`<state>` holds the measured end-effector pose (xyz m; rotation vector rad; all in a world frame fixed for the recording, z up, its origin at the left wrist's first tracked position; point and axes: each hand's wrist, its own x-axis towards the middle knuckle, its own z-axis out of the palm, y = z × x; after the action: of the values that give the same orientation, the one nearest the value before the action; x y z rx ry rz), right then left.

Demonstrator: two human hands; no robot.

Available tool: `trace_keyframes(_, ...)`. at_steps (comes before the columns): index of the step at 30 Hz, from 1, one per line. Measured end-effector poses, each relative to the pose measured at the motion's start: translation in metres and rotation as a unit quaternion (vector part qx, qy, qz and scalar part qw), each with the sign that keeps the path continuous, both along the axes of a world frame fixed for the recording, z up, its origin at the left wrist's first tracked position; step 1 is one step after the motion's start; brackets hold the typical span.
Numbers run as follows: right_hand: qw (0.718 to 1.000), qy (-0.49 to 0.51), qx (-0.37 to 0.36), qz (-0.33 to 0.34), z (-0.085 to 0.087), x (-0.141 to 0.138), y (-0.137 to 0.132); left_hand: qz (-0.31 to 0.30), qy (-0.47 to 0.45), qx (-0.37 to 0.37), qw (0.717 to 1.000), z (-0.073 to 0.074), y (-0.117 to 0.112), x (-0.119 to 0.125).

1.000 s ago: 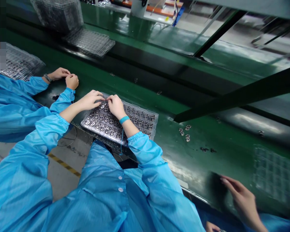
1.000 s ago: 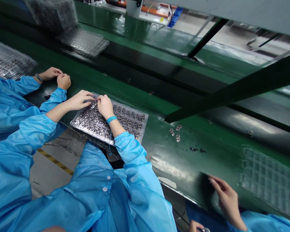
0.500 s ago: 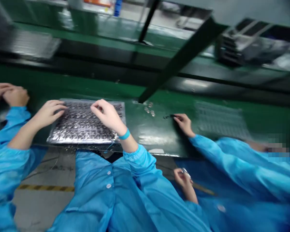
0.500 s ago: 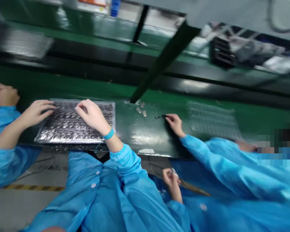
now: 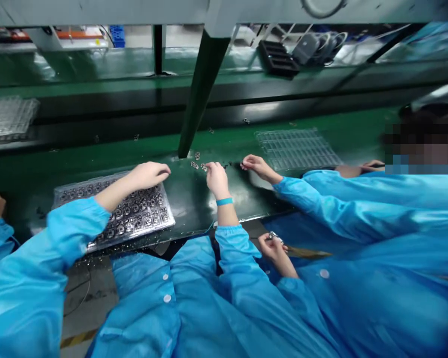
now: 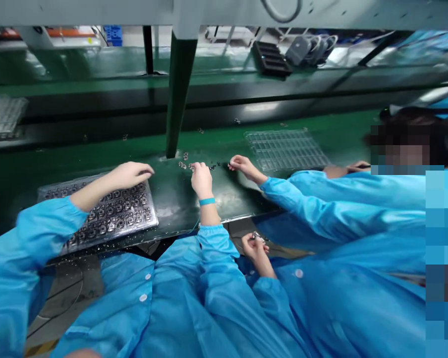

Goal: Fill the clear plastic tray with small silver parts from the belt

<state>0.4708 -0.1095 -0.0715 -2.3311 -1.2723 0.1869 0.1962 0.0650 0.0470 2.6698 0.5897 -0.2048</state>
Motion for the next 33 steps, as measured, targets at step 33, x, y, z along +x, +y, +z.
trace_keyframes(33,0.984,0.139,0.1,0.058,0.026,0.054,-0.017,-0.04,-0.136,-0.145,0.979,-0.056,-0.01,0.084)
